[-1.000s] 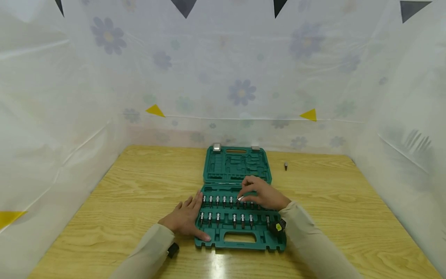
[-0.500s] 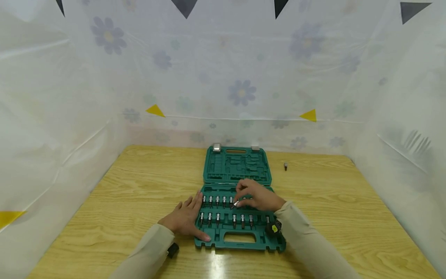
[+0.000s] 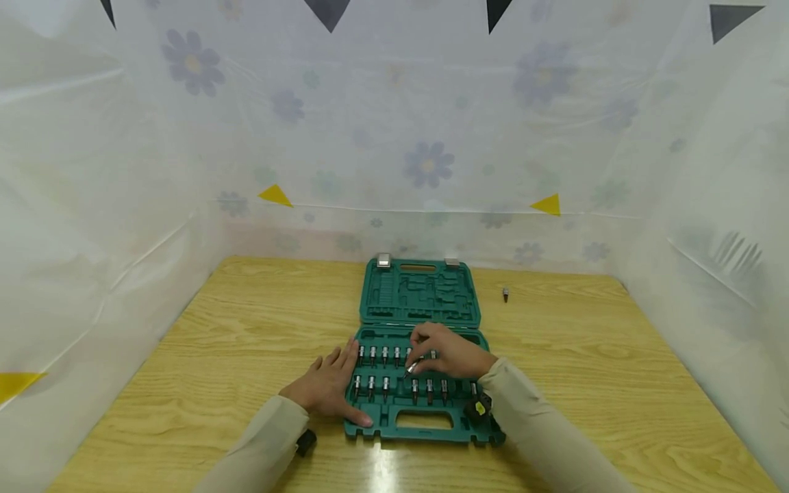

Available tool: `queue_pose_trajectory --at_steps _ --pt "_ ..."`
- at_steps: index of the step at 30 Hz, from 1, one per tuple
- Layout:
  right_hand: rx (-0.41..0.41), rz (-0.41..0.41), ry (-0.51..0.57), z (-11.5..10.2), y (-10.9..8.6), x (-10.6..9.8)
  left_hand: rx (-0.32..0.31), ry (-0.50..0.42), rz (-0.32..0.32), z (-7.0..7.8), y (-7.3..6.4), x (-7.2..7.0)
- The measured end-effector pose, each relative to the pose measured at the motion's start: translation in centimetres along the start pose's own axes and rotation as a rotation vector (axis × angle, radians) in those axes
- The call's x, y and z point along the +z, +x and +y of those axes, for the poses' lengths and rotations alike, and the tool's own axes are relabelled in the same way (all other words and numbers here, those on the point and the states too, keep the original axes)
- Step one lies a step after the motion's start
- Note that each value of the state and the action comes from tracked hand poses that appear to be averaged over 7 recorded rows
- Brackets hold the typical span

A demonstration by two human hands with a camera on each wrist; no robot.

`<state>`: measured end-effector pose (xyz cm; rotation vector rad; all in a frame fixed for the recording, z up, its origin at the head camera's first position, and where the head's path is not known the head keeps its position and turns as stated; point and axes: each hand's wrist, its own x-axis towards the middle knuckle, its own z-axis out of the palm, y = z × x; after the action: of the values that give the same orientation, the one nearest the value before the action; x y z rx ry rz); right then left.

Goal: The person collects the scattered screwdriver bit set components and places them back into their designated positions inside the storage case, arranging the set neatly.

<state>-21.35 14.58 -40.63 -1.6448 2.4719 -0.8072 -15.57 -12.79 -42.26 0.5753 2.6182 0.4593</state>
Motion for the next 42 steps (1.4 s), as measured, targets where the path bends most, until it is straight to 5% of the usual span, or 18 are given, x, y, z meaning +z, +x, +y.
queue_pose_trajectory --at_steps 12,42 --pt "-0.054 -0.027 0.003 0.5 0.5 0.7 -0.010 0.006 0.000 0.0 0.2 0.1" --pt "0.015 -0.146 -0.045 -0.4 2.0 1.1 -0.004 -0.013 -0.011 -0.1 0.2 0.1"
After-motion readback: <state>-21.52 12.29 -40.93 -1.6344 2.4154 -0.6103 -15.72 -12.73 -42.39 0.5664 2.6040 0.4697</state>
